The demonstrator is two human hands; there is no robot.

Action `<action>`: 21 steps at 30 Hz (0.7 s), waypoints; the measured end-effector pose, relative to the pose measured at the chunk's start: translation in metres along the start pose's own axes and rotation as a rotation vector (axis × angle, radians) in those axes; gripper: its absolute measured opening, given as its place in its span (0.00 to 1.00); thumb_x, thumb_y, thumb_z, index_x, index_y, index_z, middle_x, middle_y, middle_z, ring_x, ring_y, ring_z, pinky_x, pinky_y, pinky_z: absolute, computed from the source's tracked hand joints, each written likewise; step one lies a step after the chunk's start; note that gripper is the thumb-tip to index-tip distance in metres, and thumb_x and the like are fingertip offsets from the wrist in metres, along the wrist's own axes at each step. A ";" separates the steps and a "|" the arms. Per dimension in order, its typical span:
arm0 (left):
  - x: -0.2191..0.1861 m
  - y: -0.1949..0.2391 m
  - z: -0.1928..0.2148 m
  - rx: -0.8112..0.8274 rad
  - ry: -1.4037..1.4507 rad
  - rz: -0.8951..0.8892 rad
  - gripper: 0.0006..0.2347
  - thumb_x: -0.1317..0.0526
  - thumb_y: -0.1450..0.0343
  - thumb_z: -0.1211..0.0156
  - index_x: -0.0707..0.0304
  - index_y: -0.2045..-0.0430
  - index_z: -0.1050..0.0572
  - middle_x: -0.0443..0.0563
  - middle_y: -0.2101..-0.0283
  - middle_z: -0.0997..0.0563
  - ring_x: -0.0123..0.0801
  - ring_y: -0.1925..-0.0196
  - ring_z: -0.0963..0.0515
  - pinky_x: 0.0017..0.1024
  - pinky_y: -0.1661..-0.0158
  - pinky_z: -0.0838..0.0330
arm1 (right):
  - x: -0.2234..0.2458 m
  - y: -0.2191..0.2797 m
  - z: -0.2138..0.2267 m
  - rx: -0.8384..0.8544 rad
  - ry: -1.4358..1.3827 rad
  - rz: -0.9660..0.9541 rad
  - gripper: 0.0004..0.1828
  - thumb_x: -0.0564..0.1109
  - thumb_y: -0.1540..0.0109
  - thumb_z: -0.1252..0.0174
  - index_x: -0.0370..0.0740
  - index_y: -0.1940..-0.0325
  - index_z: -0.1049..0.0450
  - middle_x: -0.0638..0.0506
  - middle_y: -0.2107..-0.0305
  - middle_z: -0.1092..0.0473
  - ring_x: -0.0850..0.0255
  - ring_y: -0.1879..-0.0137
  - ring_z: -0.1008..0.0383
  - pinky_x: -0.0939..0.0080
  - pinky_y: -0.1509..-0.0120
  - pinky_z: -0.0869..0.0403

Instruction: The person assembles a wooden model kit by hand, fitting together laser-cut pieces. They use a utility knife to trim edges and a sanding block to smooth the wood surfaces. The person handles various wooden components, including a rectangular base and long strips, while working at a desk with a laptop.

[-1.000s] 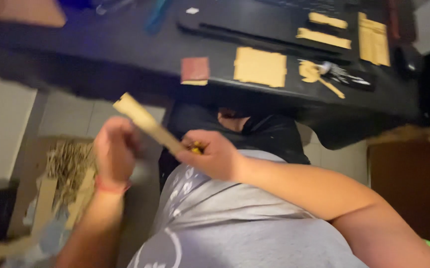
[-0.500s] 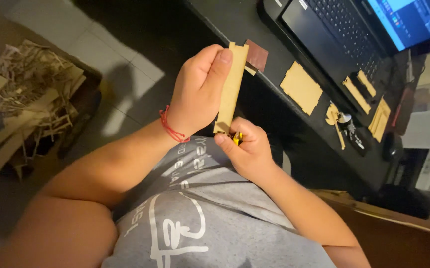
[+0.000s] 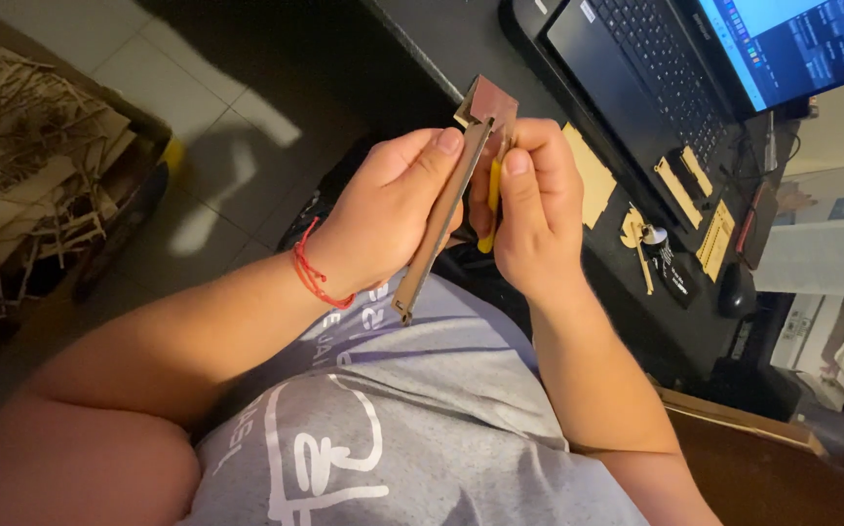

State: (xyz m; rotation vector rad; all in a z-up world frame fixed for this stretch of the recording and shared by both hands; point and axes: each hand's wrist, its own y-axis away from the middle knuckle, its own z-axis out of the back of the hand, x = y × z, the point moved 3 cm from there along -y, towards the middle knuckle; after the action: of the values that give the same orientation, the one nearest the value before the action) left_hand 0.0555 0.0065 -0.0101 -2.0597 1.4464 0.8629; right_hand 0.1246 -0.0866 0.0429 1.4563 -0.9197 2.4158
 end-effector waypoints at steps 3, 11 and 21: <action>0.001 0.000 0.001 0.030 -0.013 -0.015 0.16 0.57 0.21 0.60 0.61 0.78 0.29 0.46 0.91 0.34 0.23 0.92 0.32 0.14 0.87 0.38 | -0.003 0.001 -0.002 -0.008 0.014 -0.033 0.15 0.45 0.28 0.65 0.33 0.58 0.37 0.52 0.87 0.40 0.66 0.86 0.37 0.69 0.78 0.34; 0.005 -0.002 0.017 -0.056 -0.391 -0.204 0.15 0.58 0.22 0.57 0.59 0.79 0.28 0.44 0.86 0.31 0.23 0.82 0.29 0.17 0.79 0.34 | -0.009 0.017 -0.004 0.024 -0.015 -0.115 0.14 0.44 0.28 0.65 0.34 0.59 0.35 0.53 0.91 0.44 0.66 0.86 0.42 0.72 0.78 0.38; -0.007 0.001 0.015 -0.090 -0.639 -0.145 0.16 0.51 0.23 0.61 0.54 0.82 0.43 0.36 0.81 0.43 0.21 0.76 0.45 0.29 0.75 0.46 | 0.012 0.035 -0.015 0.133 0.301 -0.252 0.13 0.48 0.28 0.63 0.38 0.60 0.39 0.54 0.83 0.42 0.66 0.78 0.43 0.66 0.71 0.41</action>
State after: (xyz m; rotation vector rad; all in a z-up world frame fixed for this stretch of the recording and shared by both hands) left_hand 0.0494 0.0209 -0.0159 -1.6861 0.9122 1.3795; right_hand 0.0918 -0.1081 0.0339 1.1227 -0.4876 2.4491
